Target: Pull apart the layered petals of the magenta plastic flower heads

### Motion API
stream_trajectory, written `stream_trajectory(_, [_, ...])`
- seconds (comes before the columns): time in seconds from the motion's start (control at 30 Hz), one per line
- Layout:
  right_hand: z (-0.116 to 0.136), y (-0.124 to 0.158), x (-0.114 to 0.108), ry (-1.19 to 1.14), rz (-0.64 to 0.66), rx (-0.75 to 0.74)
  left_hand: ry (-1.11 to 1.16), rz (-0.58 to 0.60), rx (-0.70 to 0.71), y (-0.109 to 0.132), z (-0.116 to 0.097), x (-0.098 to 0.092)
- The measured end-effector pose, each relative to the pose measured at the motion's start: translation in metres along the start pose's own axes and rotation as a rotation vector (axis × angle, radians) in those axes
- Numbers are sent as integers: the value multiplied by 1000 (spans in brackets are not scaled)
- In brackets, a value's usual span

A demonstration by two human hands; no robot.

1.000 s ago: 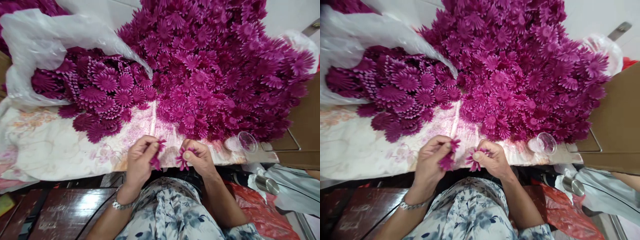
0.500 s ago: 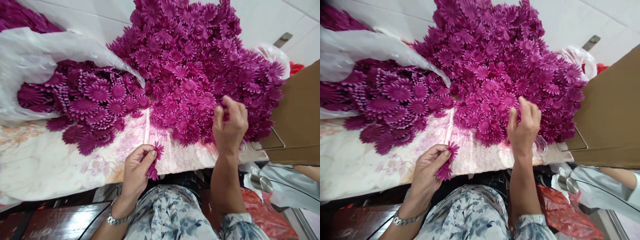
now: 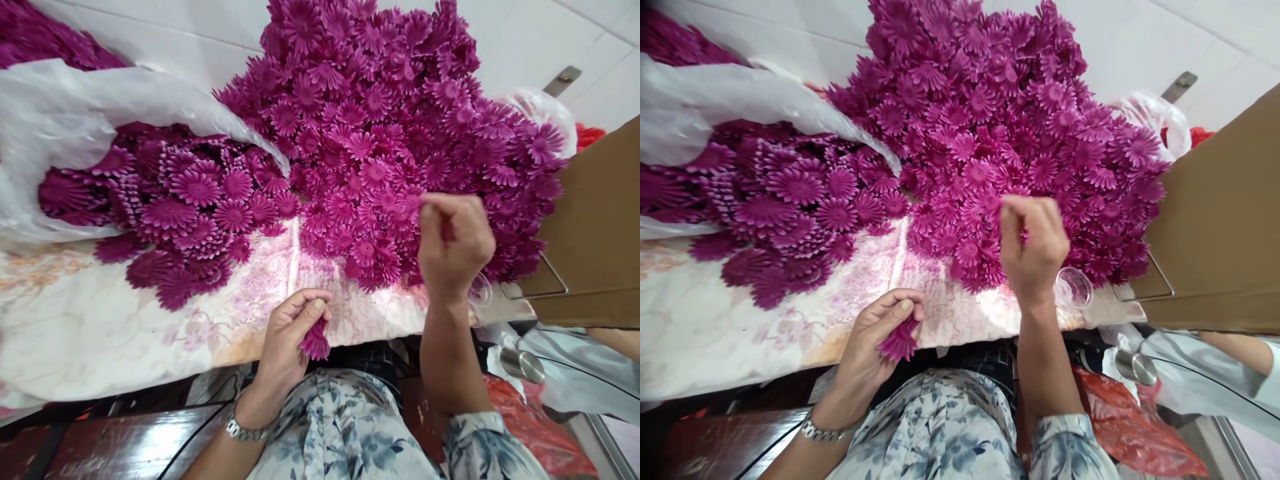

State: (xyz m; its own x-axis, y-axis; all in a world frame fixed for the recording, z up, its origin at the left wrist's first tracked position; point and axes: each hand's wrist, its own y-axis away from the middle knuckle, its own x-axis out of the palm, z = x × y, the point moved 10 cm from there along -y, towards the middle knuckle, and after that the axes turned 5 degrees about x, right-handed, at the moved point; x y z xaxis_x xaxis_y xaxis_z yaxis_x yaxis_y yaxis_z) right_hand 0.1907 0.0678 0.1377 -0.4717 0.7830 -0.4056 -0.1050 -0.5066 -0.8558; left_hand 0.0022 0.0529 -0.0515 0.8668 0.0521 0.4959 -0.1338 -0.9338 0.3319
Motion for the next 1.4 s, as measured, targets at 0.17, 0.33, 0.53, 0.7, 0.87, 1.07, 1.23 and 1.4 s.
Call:
stream_trajectory(0.17, [-23, 5, 5, 181, 55, 28, 139, -74, -11, -5, -4, -9])
stream_trajectory(0.33, [20, 59, 26, -130, 338, 93, 317, -61, 2, -10, -4, -8])
stream_trajectory(0.53, [68, 97, 63, -359, 642, 104, 425, -74, -98, -7, 6, 1])
stream_trajectory(0.7, [78, 112, 82, -251, 692, 17, 394, -34, -65, -2, 5, 3])
stream_trajectory(0.87, [70, 108, 72, -338, 604, 90, 340, 109, 13, 1, 2, 5])
stream_trajectory(1.07, [44, 121, 80, -546, 711, 427, 111, 7, 185, 1, 0, -15])
stream_trajectory(1.23, [31, 141, 91, -771, 826, 680, -35, -43, 342, 6, -16, -19])
stream_trajectory(1.4, [37, 133, 88, -756, 846, 612, -290, -97, 456, 15, -30, -22])
